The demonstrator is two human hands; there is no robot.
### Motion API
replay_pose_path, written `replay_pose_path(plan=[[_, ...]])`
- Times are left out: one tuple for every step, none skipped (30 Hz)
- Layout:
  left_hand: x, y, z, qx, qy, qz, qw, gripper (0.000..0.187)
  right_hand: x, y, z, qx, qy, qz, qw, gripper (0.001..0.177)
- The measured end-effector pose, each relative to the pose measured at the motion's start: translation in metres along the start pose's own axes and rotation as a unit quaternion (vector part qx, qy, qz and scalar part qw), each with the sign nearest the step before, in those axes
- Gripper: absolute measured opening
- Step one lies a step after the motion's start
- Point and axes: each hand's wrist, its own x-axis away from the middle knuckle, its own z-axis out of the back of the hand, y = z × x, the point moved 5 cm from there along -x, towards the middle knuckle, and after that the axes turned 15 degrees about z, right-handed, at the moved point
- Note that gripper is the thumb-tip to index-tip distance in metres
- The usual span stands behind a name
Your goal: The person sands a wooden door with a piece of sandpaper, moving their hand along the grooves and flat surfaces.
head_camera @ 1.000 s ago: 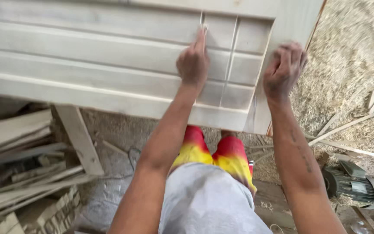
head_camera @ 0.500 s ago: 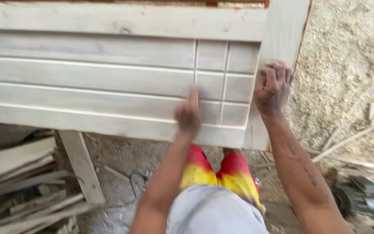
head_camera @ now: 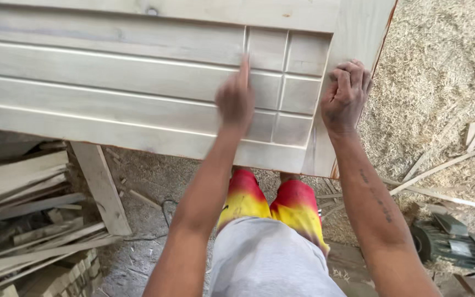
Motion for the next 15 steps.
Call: replay_pose_path(plan=[[0.07,-0.007,0.032,-0.012,0.05,-0.051,0.997,0.053,-0.003,0.002,0.0,0.002,0.0,-0.001,1.0,0.008],[0.101,-0.01,0.044,0.006,0.006,0.014,1.0,0.04,-0.013,0.003,-0.003,0.004,0.008,0.002,1.0,0.005],[0.068,-0.007,0.037,0.024,0.033,-0.009,0.999,0.041,-0.015,-0.002,-0.002,0.005,0.015,0.005,1.0,0.007],[0.058,-0.007,0.031,0.041,0.031,-0.019,0.999,0.042,-0.003,-0.007,0.003,0.007,-0.005,-0.005,1.0,0.012],[0.047,-0.007,0.025,0.058,0.029,-0.028,0.997,0.043,-0.008,0.002,0.0,0.03,0.012,-0.004,0.999,0.009],[0.009,-0.002,0.01,-0.054,0.084,-0.058,0.993,0.04,-0.005,0.006,-0.004,0.03,0.005,0.005,1.0,0.006],[-0.033,0.001,-0.005,-0.045,0.092,0.016,0.995,0.014,0.002,0.004,-0.006,0.03,-0.003,0.014,0.999,0.005],[-0.02,-0.007,-0.005,-0.022,0.042,0.035,0.998,0.02,0.007,0.005,-0.01,0.019,-0.007,0.005,1.0,0.005],[-0.007,-0.013,-0.001,0.003,-0.007,0.055,0.998,0.026,0.011,0.006,-0.01,0.008,-0.011,-0.004,1.0,0.006],[-0.014,-0.013,0.005,0.031,-0.03,0.059,0.997,0.032,0.0,0.011,-0.015,0.0,0.013,-0.003,1.0,0.007],[0.047,-0.017,0.029,0.093,-0.054,0.124,0.986,0.033,0.004,0.006,-0.01,0.001,0.004,0.001,1.0,0.007],[0.016,-0.007,0.028,0.073,-0.015,0.098,0.992,0.03,0.006,0.001,-0.003,0.014,0.011,0.001,1.0,0.008],[-0.019,0.004,0.026,0.053,0.025,0.073,0.996,0.028,-0.002,0.003,-0.007,0.026,0.018,0.001,0.999,0.008],[-0.025,0.01,0.02,0.03,0.041,0.065,0.997,0.026,-0.002,0.009,-0.008,0.027,0.015,0.0,1.0,0.008],[-0.029,0.014,0.014,0.008,0.057,0.056,0.997,0.024,-0.004,0.014,-0.011,0.028,0.013,-0.002,1.0,0.007]])
